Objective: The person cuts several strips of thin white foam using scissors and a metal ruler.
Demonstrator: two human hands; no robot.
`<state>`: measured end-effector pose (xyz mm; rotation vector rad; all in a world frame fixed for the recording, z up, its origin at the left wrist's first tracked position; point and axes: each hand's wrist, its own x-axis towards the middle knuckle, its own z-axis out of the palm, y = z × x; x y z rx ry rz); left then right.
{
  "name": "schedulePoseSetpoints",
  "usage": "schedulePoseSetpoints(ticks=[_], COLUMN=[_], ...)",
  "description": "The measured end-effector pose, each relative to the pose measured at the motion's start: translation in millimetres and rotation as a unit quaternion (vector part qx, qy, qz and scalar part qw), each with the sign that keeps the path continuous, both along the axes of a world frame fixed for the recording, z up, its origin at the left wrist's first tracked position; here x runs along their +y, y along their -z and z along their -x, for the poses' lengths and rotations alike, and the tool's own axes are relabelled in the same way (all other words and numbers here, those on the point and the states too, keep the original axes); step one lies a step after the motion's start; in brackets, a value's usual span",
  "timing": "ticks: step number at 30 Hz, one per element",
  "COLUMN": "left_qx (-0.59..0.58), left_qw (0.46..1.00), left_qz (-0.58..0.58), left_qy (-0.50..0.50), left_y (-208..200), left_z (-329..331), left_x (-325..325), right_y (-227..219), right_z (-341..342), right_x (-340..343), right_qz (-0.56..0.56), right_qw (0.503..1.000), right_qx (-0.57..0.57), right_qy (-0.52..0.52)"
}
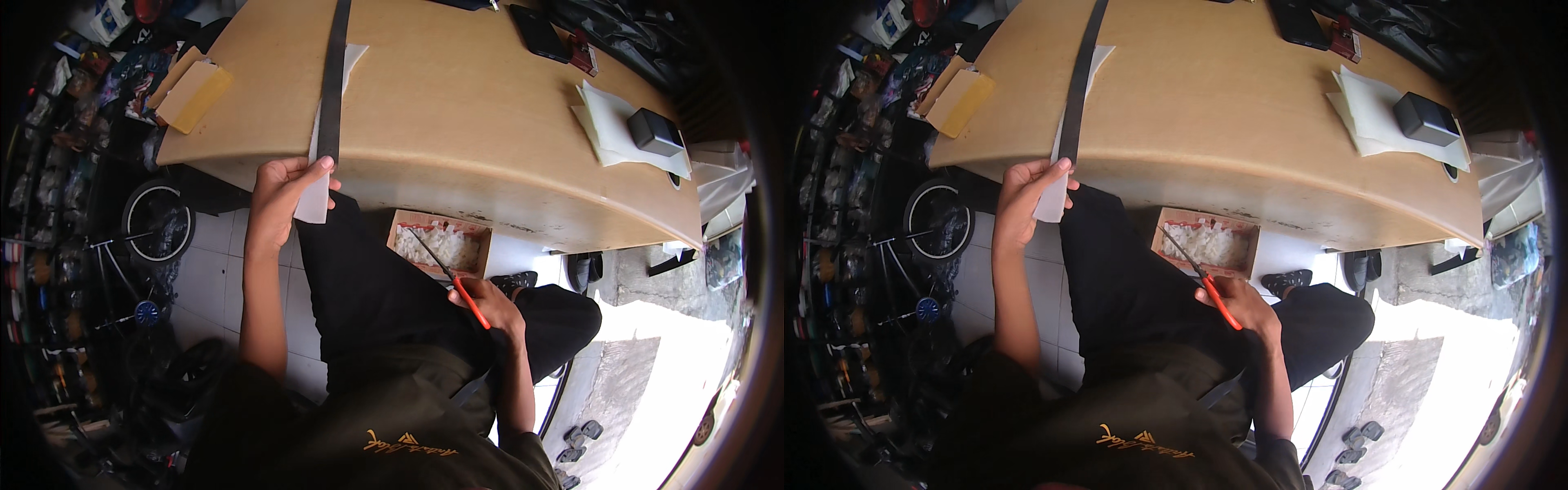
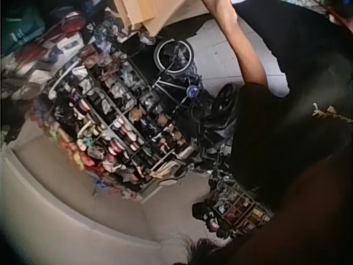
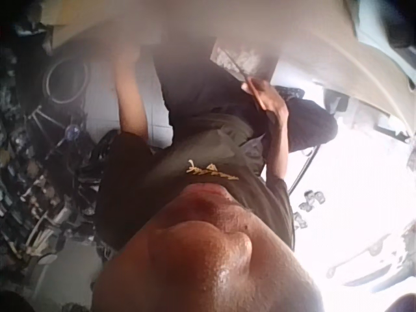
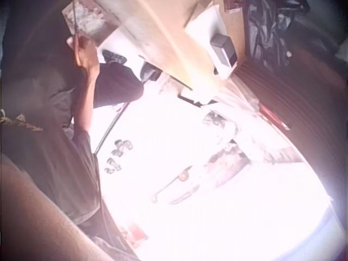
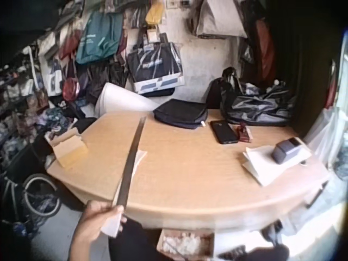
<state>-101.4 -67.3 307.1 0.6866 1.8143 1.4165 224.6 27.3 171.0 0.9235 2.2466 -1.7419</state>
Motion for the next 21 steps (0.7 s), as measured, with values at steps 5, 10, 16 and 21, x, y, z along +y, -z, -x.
schedulePoseSetpoints(ticks=[5,10,16,21], left_qx=[-0.096,-0.16,-0.191,-0.195], left_qw=[0.993,0.979,0.972,0.974], left_qz=[-0.069,-0.121,-0.13,-0.08], left_qy=[0.01,0.021,0.05,0.088], left_y=[10.3,18.1,21.6,18.9], left_z=[-21.3,-46.4,-60.2,-77.1], left_x=[11.4,30.3,39.2,25.7], right_y=[-16.6,-12.0,-48.9,-74.4], right_z=[-0.1,-11.9,-22.5,-28.9], right_x=[-5.5,-13.2,-27.3,-42.4], right_qz=[-0.026,-0.031,0.091,0.088], right_qw=[0.999,0.998,0.981,0.969], right_qx=[-0.028,-0.007,0.103,0.115], right_qy=[0.017,0.053,0.137,0.2])
